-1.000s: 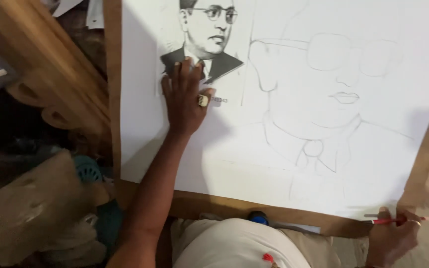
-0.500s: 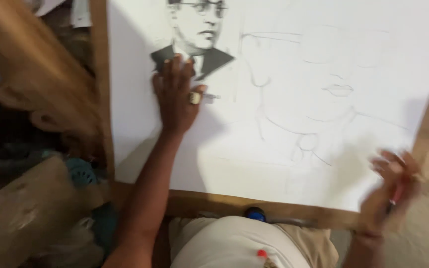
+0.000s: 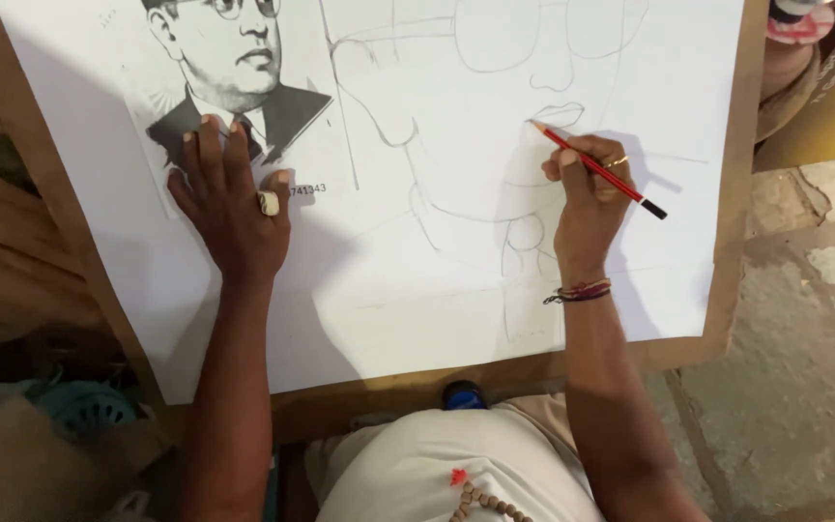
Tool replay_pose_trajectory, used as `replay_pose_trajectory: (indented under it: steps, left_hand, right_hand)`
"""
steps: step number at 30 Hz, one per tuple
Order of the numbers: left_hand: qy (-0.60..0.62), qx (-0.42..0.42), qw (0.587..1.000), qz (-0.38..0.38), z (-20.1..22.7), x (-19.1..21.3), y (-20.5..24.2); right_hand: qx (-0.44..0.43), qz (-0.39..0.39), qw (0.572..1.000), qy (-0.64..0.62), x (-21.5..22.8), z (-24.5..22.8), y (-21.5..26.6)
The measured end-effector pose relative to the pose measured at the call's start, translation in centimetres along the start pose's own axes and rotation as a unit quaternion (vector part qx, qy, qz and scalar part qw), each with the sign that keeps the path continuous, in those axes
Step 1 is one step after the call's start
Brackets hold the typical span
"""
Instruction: The person is sketching a portrait on paper using a pencil and an eraser, referring to a printed photograph.
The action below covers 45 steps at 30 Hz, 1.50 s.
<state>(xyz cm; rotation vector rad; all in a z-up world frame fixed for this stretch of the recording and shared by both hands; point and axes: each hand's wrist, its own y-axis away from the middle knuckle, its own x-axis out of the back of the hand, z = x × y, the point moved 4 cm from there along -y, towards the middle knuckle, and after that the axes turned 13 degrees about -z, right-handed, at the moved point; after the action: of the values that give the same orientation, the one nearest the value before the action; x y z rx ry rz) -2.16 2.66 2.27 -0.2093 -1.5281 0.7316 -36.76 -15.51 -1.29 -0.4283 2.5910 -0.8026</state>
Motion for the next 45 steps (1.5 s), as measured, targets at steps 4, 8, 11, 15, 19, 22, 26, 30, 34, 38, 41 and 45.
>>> replay_pose_trajectory:
  steps: [4,8,11,15,19,22,26,30,34,38,41,45]
  left_hand:
    - [-0.009,0.002,1.000,-0.005,0.2,0.2,0.1]
    - [-0.003,0.008,1.000,-0.010,0.3,0.2,0.0]
    - [-0.005,0.006,1.000,-0.006,0.1,-0.1,0.2]
    - [-0.013,0.004,1.000,0.002,0.0,-0.1,0.1]
    - [-0.006,0.006,1.000,-0.005,0.4,0.2,0.2]
    - [-0.006,0.008,1.000,-0.007,0.3,0.2,0.1]
    - [-0.016,0.007,1.000,-0.007,-0.1,-0.3,0.1]
    - [-0.016,0.008,1.000,-0.005,0.0,-0.3,0.1]
    - [-0.015,0.006,1.000,-0.003,0.0,-0.4,0.1]
    - [-0.019,0.005,1.000,-0.003,-0.2,-0.4,0.1]
    - [-0.015,0.007,1.000,-0.007,0.2,-0.1,0.1]
    - [-0.004,0.010,1.000,-0.011,0.3,0.1,0.1]
  right_hand:
    - [-0.007,0.005,1.000,0.026,0.6,-0.4,-0.6]
    - [-0.006,0.010,1.000,0.008,1.2,0.1,-0.6]
    - [0.002,-0.004,1.000,0.006,1.3,0.6,-0.4]
    - [-0.001,-0.019,1.000,0.007,1.3,1.0,-0.5]
    - [-0.010,-0.027,0.999,0.020,1.2,0.8,-0.4]
    - [-0.020,-0.029,0.999,0.034,1.2,0.9,-0.5]
    - [-0.022,-0.032,0.998,0.046,1.2,1.0,-0.4]
    - [-0.018,-0.027,0.999,0.030,1.3,1.1,-0.4]
    - [-0.018,-0.025,0.999,0.032,1.3,1.2,-0.5]
    - [-0.024,-0.030,0.997,0.065,0.9,0.8,-0.5]
    - [-0.023,-0.033,0.996,0.083,0.9,0.8,-0.5]
    - [-0.021,-0.027,0.997,0.068,1.1,0.9,-0.4]
